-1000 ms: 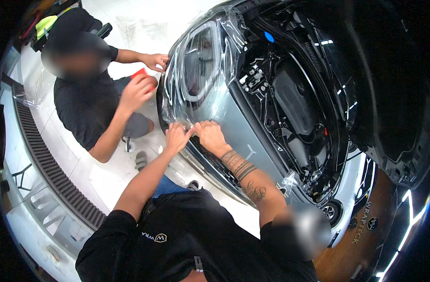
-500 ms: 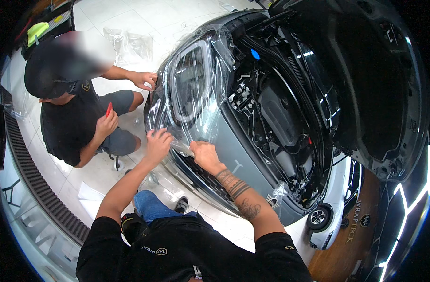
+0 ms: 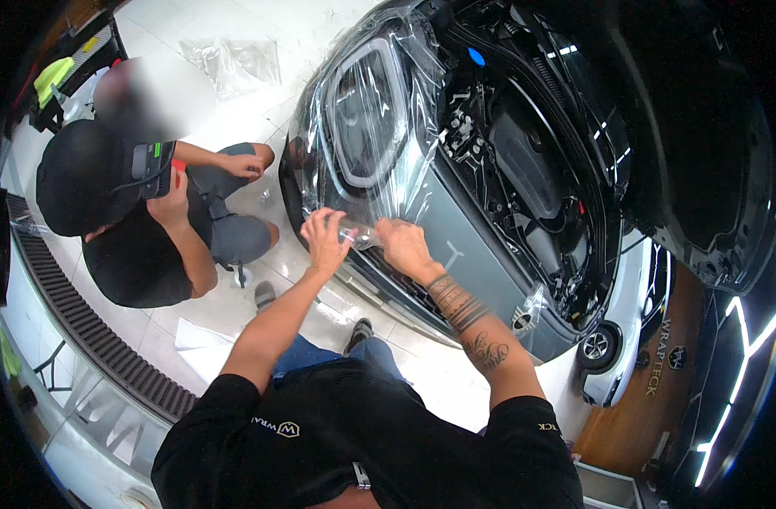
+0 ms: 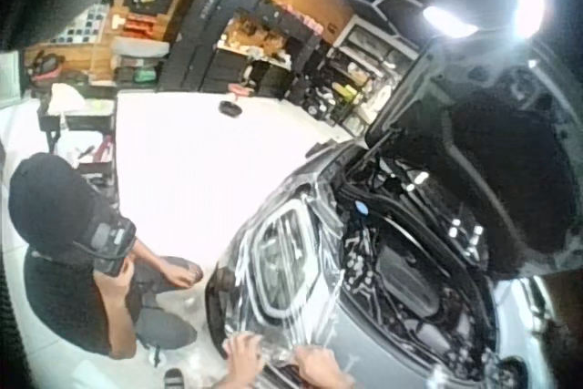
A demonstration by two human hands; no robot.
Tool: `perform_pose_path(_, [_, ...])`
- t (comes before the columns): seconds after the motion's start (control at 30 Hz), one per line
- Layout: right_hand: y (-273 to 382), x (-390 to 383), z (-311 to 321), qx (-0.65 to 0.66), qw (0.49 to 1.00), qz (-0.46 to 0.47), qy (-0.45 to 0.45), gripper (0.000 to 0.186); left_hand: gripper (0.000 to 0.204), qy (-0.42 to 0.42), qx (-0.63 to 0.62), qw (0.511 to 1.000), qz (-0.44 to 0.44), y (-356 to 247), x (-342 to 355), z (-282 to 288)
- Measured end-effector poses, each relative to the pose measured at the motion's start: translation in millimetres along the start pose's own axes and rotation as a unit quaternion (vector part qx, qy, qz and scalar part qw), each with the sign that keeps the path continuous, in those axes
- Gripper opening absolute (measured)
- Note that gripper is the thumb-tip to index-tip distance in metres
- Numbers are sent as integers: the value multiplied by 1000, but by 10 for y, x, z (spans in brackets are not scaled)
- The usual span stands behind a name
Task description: The person applies a transparent protective film to the front bumper and grille of a car. They use a squeegee to smooth the film and a utility knife to trim the edges, working in coordination with a coworker who assists with the headlight area.
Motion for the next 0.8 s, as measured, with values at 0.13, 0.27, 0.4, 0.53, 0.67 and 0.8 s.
perform_pose_path(0.13, [65, 15, 123, 11, 1000, -14, -3, 5, 30, 27, -39, 999, -6, 144, 96, -124])
perform_pose_path(0.27, [165, 58, 185, 27, 1000, -6, -14, 6, 30, 26, -44, 997, -56, 369, 194, 145])
perform_pose_path(0.4, [220, 35, 160, 16, 999, 5, -41, 2, 25, 10, -47, 995, -84, 472, 184, 320])
perform_pose_path(0.53, [224, 12, 172, 17, 997, 25, -65, 5, 26, -26, -38, 999, -24, 474, 13, 526])
perform_pose_path(0.67, [254, -57, 157, 24, 997, 33, -66, 4, 21, -6, 4, 1000, -9, 566, -162, 629])
perform_pose_path(0.8, [207, -29, 111, 42, 990, 71, -110, 2, 18, 11, 91, 995, -49, 617, -41, 761])
Point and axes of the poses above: each hand's wrist, its own x-axis towards the middle knuckle, its own z-axis out of the back of the hand, y = z × x, the point moved 1 cm from there along x, towards the middle knuckle, and after that the axes turned 10 degrees about -x, right-handed, at the moved point
